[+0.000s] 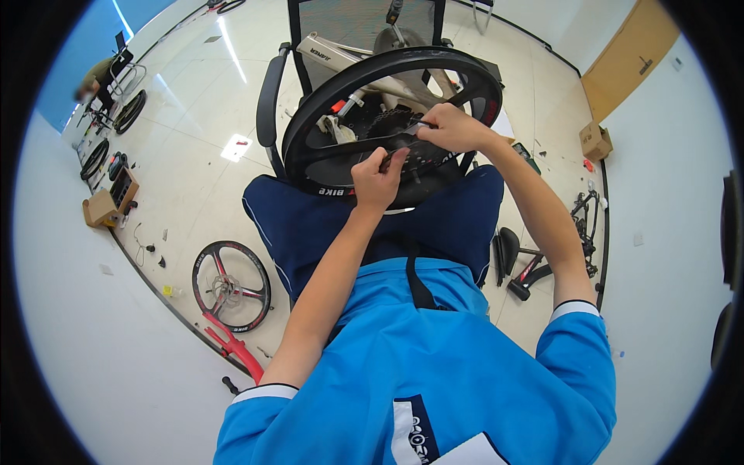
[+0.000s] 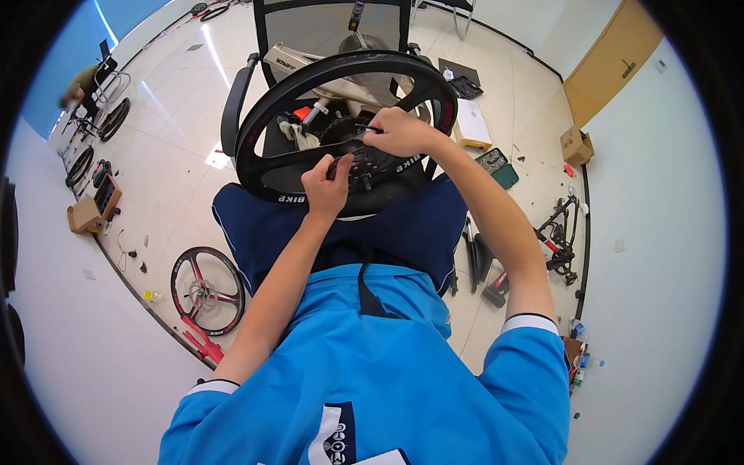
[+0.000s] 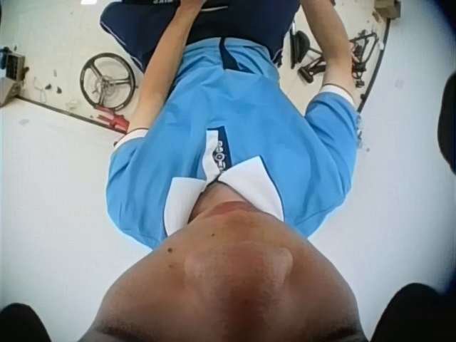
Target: The person assembles a bicycle wheel by attaching a brake disc to the hub and securing it with bolts. They use a screwdriver to tighten the bolts and ensure the disc is properly aligned.
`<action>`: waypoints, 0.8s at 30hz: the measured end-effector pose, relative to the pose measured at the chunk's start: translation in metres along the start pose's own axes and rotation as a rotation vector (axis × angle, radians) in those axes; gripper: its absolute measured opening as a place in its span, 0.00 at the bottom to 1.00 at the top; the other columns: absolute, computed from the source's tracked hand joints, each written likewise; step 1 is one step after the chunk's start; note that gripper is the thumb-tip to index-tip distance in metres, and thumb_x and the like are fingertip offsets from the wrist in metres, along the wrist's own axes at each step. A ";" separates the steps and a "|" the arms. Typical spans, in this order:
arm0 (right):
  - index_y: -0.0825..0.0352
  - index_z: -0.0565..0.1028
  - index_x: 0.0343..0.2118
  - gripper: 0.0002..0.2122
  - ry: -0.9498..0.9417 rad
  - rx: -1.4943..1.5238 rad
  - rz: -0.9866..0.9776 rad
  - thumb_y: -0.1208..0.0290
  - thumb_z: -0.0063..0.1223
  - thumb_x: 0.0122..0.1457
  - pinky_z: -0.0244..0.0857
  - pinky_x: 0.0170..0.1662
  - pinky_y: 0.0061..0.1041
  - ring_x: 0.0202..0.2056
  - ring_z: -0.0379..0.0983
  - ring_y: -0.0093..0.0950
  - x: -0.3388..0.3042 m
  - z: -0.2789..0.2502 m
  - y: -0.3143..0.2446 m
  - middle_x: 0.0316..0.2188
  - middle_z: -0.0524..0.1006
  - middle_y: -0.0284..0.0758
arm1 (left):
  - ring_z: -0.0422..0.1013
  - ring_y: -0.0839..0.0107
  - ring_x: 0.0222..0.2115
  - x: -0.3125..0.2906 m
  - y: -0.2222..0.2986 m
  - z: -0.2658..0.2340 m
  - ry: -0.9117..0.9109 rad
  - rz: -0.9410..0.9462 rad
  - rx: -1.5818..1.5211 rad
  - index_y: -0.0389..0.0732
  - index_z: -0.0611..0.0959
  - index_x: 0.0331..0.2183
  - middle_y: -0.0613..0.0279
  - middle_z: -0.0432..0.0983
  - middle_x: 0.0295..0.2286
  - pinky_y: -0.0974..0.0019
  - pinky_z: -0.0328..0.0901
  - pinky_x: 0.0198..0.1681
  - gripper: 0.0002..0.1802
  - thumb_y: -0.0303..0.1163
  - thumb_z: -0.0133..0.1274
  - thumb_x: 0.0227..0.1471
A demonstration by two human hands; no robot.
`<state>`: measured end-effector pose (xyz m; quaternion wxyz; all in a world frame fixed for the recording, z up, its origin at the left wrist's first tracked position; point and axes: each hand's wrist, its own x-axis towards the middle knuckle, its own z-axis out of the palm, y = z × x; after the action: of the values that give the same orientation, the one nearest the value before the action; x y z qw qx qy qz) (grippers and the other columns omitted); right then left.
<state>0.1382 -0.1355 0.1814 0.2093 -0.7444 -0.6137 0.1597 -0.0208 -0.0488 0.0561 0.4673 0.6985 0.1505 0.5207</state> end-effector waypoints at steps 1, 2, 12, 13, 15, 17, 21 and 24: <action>0.78 0.70 0.23 0.14 0.011 -0.010 -0.033 0.68 0.49 0.54 0.56 0.23 0.31 0.17 0.57 0.24 0.000 0.001 -0.002 0.13 0.62 0.43 | 0.55 0.74 0.11 0.000 -0.003 0.001 -0.003 -0.023 -0.010 0.36 0.67 0.15 0.61 0.60 0.10 0.69 0.54 0.16 0.27 0.39 0.64 0.52; 0.78 0.71 0.23 0.15 0.012 -0.026 -0.034 0.66 0.50 0.53 0.59 0.24 0.33 0.18 0.60 0.31 -0.001 0.001 -0.005 0.14 0.64 0.46 | 0.55 0.73 0.11 -0.002 -0.005 0.001 -0.003 -0.001 0.007 0.36 0.67 0.15 0.61 0.60 0.09 0.68 0.54 0.16 0.27 0.39 0.64 0.52; 0.76 0.72 0.21 0.15 0.185 0.110 0.041 0.66 0.53 0.51 0.59 0.24 0.34 0.15 0.60 0.32 -0.006 0.021 0.004 0.13 0.65 0.47 | 0.56 0.70 0.10 0.000 0.005 0.001 -0.005 0.043 0.043 0.36 0.67 0.15 0.59 0.62 0.10 0.67 0.54 0.16 0.27 0.39 0.64 0.51; 0.77 0.71 0.21 0.15 0.206 0.134 0.055 0.66 0.53 0.52 0.58 0.23 0.33 0.15 0.58 0.29 -0.005 0.025 0.006 0.12 0.65 0.46 | 0.56 0.70 0.10 -0.001 0.005 0.001 -0.006 0.034 0.049 0.36 0.67 0.15 0.59 0.62 0.10 0.67 0.54 0.16 0.27 0.39 0.64 0.51; 0.76 0.70 0.20 0.14 0.247 0.204 0.021 0.67 0.53 0.52 0.56 0.22 0.31 0.16 0.57 0.25 -0.001 0.033 0.010 0.11 0.63 0.42 | 0.56 0.71 0.11 0.000 0.004 0.000 0.003 0.040 0.028 0.36 0.67 0.15 0.59 0.62 0.10 0.67 0.54 0.16 0.27 0.39 0.64 0.52; 0.76 0.69 0.19 0.14 0.269 0.274 0.004 0.69 0.52 0.53 0.54 0.22 0.29 0.16 0.56 0.21 -0.001 0.038 0.012 0.11 0.62 0.37 | 0.55 0.71 0.11 0.000 0.004 -0.001 0.001 0.037 0.021 0.36 0.67 0.15 0.59 0.62 0.10 0.67 0.54 0.16 0.27 0.39 0.64 0.52; 0.75 0.67 0.18 0.14 0.300 0.367 -0.005 0.70 0.52 0.54 0.51 0.21 0.26 0.18 0.54 0.16 -0.002 0.044 0.011 0.11 0.60 0.29 | 0.55 0.71 0.11 0.000 0.004 -0.002 -0.009 0.021 0.035 0.36 0.67 0.15 0.59 0.62 0.10 0.67 0.54 0.16 0.27 0.40 0.63 0.52; 0.74 0.69 0.18 0.14 0.322 0.410 -0.010 0.70 0.51 0.55 0.51 0.21 0.24 0.18 0.55 0.14 -0.002 0.047 0.017 0.11 0.61 0.26 | 0.55 0.72 0.11 0.000 0.007 -0.002 -0.019 0.026 0.029 0.36 0.67 0.15 0.59 0.61 0.10 0.68 0.54 0.16 0.28 0.41 0.63 0.52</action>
<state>0.1291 -0.1349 0.1325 0.4513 -0.6992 -0.5311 0.1592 -0.0246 -0.0512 0.0615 0.4519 0.7118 0.1447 0.5178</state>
